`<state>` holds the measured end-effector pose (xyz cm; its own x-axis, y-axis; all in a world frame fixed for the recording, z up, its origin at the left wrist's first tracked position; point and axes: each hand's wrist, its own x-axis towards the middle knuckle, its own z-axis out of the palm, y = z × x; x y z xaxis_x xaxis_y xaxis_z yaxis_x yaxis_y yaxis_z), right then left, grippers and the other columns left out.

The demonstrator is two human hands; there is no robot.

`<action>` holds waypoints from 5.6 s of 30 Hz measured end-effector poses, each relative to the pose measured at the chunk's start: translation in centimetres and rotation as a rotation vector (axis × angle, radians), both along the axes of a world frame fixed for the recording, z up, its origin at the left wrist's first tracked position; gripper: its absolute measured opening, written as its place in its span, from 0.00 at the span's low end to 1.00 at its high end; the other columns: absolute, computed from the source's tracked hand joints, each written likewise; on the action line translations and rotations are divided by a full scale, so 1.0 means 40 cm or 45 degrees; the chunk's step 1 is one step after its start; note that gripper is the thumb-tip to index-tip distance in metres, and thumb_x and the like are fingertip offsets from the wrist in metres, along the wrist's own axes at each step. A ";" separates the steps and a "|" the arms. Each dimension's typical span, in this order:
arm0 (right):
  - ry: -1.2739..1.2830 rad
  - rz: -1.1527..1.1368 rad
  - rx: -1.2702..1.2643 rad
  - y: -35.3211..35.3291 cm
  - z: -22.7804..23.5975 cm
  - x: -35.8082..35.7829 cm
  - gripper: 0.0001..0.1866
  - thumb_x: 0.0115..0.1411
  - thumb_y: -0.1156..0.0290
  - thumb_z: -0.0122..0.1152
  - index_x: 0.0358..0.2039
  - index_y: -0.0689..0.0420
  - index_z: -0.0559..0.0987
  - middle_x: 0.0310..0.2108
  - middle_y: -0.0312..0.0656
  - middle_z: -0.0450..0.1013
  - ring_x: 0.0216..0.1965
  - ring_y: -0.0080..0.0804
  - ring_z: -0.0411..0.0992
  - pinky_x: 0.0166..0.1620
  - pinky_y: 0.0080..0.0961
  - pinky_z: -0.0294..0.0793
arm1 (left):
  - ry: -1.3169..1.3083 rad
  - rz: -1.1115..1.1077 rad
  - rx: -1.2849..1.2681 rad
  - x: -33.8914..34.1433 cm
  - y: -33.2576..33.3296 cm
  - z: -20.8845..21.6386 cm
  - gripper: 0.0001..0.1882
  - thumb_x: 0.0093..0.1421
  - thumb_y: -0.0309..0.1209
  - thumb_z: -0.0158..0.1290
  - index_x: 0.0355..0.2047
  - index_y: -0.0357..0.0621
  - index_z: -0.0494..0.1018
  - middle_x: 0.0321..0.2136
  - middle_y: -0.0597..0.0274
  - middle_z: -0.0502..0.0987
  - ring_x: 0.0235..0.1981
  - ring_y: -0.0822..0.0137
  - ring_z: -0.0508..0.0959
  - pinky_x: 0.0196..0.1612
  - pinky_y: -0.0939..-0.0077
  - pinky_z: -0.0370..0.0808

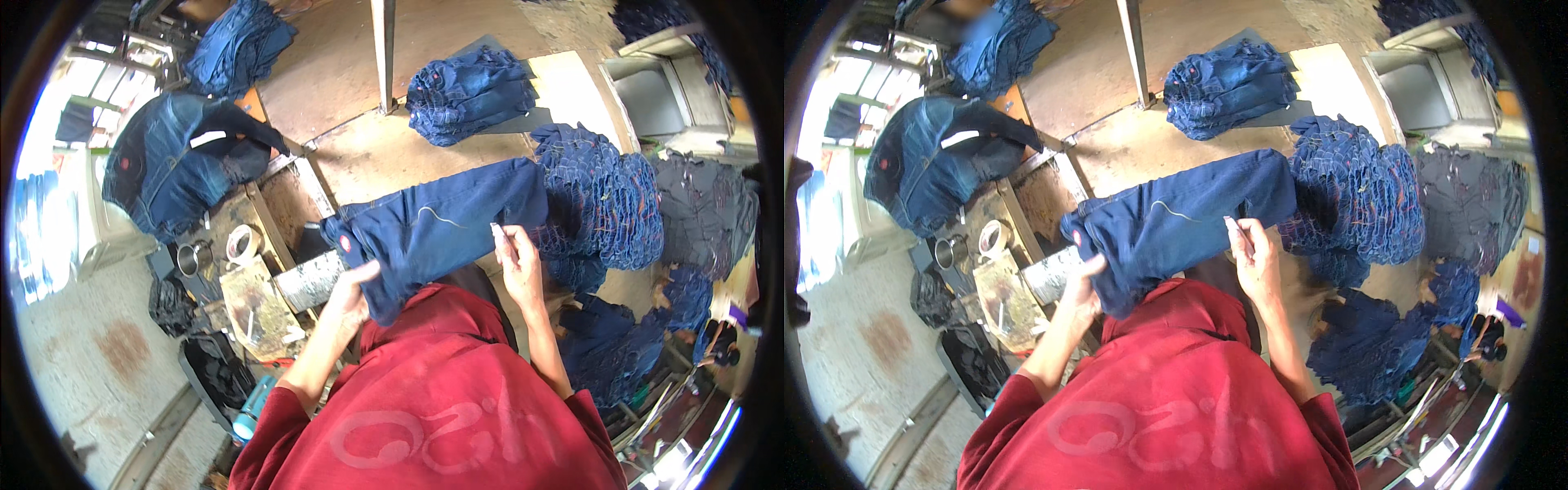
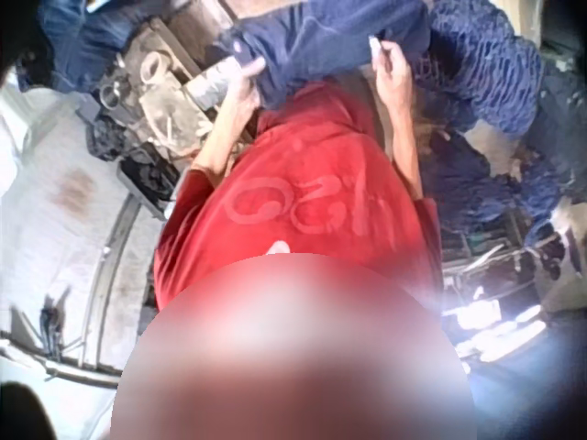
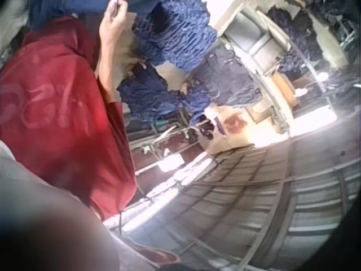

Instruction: The person repeatedly uses a small metal tool to scrape and abrade seams on multiple pairs of denim jeans. They handle each pair one at a time, scraping along the leg seams and crotch area, then place the treated jeans aside.

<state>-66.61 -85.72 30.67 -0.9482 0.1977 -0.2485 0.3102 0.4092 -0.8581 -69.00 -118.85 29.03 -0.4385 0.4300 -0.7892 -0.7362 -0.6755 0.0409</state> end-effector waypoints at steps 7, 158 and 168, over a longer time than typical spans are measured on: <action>0.038 -0.065 -0.050 -0.081 0.047 0.061 0.10 0.81 0.65 0.58 0.47 0.60 0.78 0.28 0.30 0.69 0.29 0.16 0.67 0.34 0.21 0.68 | 0.284 -0.268 -0.012 0.044 -0.046 0.059 0.33 0.53 0.09 0.60 0.63 0.26 0.74 0.53 0.41 0.86 0.52 0.49 0.88 0.61 0.53 0.87; 0.190 0.369 -0.041 0.133 -0.110 0.033 0.30 0.58 0.62 0.82 0.55 0.57 0.75 0.47 0.45 0.81 0.48 0.43 0.82 0.53 0.40 0.81 | 0.413 0.270 -0.163 -0.277 0.314 -0.131 0.29 0.79 0.49 0.52 0.72 0.45 0.71 0.71 0.49 0.75 0.70 0.45 0.75 0.76 0.34 0.66; -0.504 1.108 -1.054 0.062 -0.170 -0.027 0.28 0.72 0.58 0.73 0.63 0.62 0.77 0.46 0.40 0.78 0.52 0.27 0.78 0.56 0.31 0.81 | 0.329 -0.991 -0.995 0.140 0.074 -0.083 0.22 0.65 0.30 0.71 0.58 0.35 0.83 0.52 0.62 0.88 0.52 0.69 0.83 0.61 0.68 0.77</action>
<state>-67.67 -83.24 23.88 -0.5188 -0.8024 -0.2949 0.5026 -0.0072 -0.8645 -63.41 -115.88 25.69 -0.4563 0.0860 -0.8857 -0.8532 0.2402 0.4629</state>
